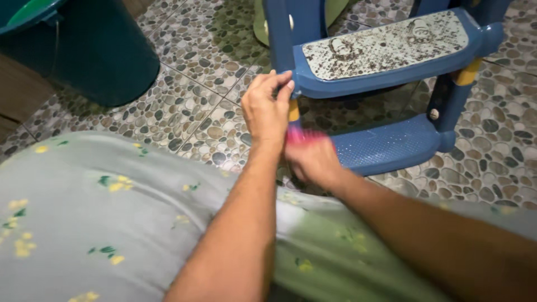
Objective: The person scrubs a blue and yellow child potty chair with a red brush, repeatedly scooping water from a bucket with a green scoop and rinsing the seat and steps. The chair is turned and repositioned to clean multiple surfaces.
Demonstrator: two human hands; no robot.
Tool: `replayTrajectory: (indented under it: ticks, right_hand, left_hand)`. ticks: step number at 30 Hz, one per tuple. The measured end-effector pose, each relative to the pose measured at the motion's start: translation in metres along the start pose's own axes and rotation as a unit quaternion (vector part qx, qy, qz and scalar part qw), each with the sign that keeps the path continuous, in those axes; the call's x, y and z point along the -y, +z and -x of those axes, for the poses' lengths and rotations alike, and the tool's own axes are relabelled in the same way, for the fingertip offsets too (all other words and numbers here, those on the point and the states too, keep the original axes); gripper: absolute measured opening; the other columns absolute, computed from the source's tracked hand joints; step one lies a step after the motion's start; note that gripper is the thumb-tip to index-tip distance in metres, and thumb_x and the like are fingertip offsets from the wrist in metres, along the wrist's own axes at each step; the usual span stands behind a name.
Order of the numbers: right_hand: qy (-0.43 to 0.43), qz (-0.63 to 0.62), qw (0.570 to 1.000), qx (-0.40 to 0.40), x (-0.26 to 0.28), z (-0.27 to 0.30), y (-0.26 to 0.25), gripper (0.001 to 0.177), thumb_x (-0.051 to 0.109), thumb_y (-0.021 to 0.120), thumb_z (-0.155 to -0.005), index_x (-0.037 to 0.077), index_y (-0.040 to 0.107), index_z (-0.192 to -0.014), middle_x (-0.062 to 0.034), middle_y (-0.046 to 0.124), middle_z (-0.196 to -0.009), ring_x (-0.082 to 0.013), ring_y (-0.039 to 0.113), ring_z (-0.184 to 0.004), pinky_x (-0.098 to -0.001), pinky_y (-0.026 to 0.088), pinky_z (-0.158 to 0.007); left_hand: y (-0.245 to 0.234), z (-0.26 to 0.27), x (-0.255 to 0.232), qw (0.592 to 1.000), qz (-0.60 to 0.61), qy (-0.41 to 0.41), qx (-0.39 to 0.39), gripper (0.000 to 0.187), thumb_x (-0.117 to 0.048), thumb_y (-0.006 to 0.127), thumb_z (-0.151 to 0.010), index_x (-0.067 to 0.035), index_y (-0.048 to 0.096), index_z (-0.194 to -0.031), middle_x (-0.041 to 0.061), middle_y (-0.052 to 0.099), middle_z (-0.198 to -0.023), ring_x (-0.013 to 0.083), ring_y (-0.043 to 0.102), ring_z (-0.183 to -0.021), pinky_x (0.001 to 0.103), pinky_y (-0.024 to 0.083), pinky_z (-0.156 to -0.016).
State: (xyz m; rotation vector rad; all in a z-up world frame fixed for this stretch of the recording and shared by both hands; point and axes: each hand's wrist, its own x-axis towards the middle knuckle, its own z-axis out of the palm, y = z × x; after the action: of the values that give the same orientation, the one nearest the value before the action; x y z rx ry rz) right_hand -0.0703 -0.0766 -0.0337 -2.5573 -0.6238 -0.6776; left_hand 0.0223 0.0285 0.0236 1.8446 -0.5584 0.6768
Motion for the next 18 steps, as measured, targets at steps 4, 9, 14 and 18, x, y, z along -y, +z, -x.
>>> replayTrajectory:
  ticks: [4,9,14,18]
  right_hand:
    - [0.004,-0.026,0.999,0.043,-0.013,0.002,0.005,0.014,0.013,0.076,-0.072,0.016,0.068,-0.083,-0.0091,0.067,-0.073,-0.0331,0.067,-0.067,-0.0476,0.050,-0.056]
    - [-0.018,0.061,0.996,-0.062,-0.027,-0.013,-0.001,0.015,0.015,0.077,-0.076,0.014,0.067,-0.086,-0.0099,0.068,-0.077,-0.0337,0.066,-0.066,-0.0475,0.051,-0.058]
    - [-0.020,-0.024,0.998,0.048,-0.014,0.012,-0.003,0.022,0.015,0.075,-0.065,0.020,0.072,-0.086,-0.0081,0.067,-0.071,-0.0326,0.067,-0.062,-0.0467,0.050,-0.051]
    - [-0.014,0.033,0.999,-0.019,-0.021,-0.006,-0.004,0.014,0.016,0.077,-0.077,0.019,0.066,-0.087,-0.0077,0.066,-0.078,-0.0318,0.068,-0.071,-0.0456,0.052,-0.061]
  left_hand:
    - [-0.003,0.000,-0.002,1.000,-0.001,-0.006,-0.018,0.018,-0.009,0.080,-0.083,-0.009,0.080,-0.101,0.013,0.074,-0.100,0.0307,0.073,-0.106,0.039,0.056,-0.095]
    - [-0.006,-0.003,-0.003,0.993,-0.111,0.018,-0.026,0.017,-0.017,0.083,-0.077,-0.015,0.083,-0.094,0.007,0.077,-0.100,0.0305,0.072,-0.098,0.043,0.048,-0.093]
    - [-0.003,-0.004,-0.002,0.995,-0.087,-0.038,-0.021,0.018,-0.025,0.084,-0.076,-0.022,0.083,-0.094,0.003,0.077,-0.103,0.0257,0.071,-0.100,0.040,0.044,-0.095]
    - [-0.007,-0.004,-0.001,0.995,-0.066,-0.073,-0.018,0.018,-0.026,0.085,-0.074,-0.022,0.083,-0.091,0.000,0.078,-0.103,0.0220,0.072,-0.097,0.041,0.044,-0.095]
